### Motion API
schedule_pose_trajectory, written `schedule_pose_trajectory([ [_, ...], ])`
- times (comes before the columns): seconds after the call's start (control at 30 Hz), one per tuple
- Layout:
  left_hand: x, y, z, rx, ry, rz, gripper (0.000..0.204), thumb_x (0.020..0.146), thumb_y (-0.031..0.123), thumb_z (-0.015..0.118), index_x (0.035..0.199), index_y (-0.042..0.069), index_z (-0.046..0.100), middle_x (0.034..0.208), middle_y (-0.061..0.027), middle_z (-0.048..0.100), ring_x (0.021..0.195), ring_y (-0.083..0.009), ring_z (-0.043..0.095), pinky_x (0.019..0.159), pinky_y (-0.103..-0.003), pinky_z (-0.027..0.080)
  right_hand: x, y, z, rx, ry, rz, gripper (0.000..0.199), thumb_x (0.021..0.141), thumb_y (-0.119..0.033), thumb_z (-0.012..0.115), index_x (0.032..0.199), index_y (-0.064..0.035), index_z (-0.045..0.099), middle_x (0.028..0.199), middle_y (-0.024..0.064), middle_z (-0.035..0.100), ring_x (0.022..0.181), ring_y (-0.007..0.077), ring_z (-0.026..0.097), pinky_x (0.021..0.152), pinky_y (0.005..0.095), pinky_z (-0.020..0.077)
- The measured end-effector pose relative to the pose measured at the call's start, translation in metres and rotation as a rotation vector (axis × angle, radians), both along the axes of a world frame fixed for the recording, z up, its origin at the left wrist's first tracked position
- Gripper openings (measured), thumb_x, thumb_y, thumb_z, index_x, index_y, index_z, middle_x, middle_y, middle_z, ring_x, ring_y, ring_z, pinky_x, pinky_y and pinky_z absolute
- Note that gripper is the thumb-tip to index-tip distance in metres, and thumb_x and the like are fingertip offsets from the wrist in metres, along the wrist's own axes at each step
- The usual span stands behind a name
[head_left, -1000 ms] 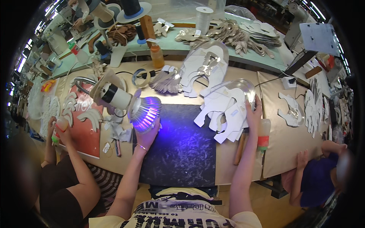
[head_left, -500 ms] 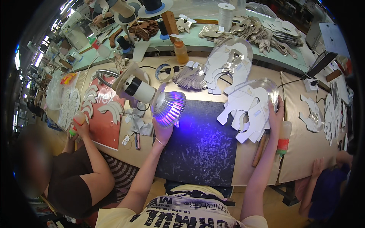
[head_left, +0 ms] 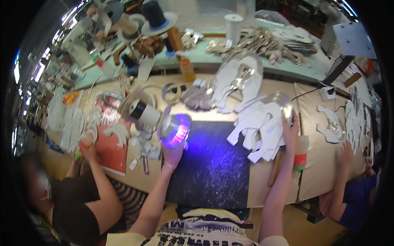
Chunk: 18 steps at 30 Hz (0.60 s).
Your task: The person assembles a decorative item by applying glue to a white cutout and attaching small pieces. They use a hammer to tap the pieces into place and repeat the process with additional cutouts.
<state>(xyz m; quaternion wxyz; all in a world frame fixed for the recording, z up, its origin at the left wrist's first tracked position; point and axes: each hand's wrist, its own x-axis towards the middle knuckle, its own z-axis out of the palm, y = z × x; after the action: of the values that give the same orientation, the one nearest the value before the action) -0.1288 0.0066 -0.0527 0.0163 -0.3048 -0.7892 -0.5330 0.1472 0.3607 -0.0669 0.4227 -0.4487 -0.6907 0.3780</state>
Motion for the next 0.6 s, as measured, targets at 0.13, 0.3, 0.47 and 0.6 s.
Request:
schedule_pose_trajectory([
  [0.13,0.000,0.005,-0.004,-0.035,-0.027,-0.045,0.027,0.096,0.008,0.060,0.120,-0.004,0.060,0.107,-0.0141,0.069,0.091,-0.0245,0.067,0.082,-0.038,0.053,-0.003,0.001,-0.007,-0.042,0.012,-0.056,0.065,0.089,-0.018,0.073,0.145,0.0014,0.046,0.142,0.0214,0.055,0.132,0.0287,0.053,0.111,0.0376,0.0402],
  [0.3,-0.001,0.007,-0.005,-0.242,0.139,-0.026,0.033,0.096,-0.001,0.049,0.128,-0.005,0.056,0.117,-0.0149,0.064,0.107,-0.0223,0.063,0.095,-0.033,0.048,-0.002,-0.003,-0.006,0.035,-0.011,-0.055,0.060,0.090,-0.018,0.071,0.143,-0.0018,0.049,0.131,0.0198,0.062,0.121,0.0265,0.061,0.103,0.0358,0.0465],
  [0.47,0.001,0.009,0.000,-0.318,0.176,0.006,0.036,0.092,-0.006,0.046,0.126,-0.005,0.057,0.117,-0.0149,0.064,0.106,-0.0223,0.063,0.096,-0.033,0.048,-0.003,-0.008,0.004,0.044,0.000,-0.049,0.058,0.090,-0.019,0.070,0.141,-0.0009,0.051,0.126,0.0198,0.065,0.116,0.0260,0.064,0.100,0.0353,0.0479],
  [0.6,0.002,0.009,0.002,-0.252,0.257,-0.008,0.036,0.091,-0.007,0.047,0.126,-0.005,0.057,0.116,-0.0156,0.065,0.105,-0.0234,0.064,0.096,-0.034,0.048,-0.004,-0.010,0.010,0.011,0.034,-0.028,0.060,0.089,-0.021,0.071,0.141,0.0019,0.050,0.130,0.0232,0.062,0.121,0.0318,0.061,0.103,0.0381,0.0458],
])
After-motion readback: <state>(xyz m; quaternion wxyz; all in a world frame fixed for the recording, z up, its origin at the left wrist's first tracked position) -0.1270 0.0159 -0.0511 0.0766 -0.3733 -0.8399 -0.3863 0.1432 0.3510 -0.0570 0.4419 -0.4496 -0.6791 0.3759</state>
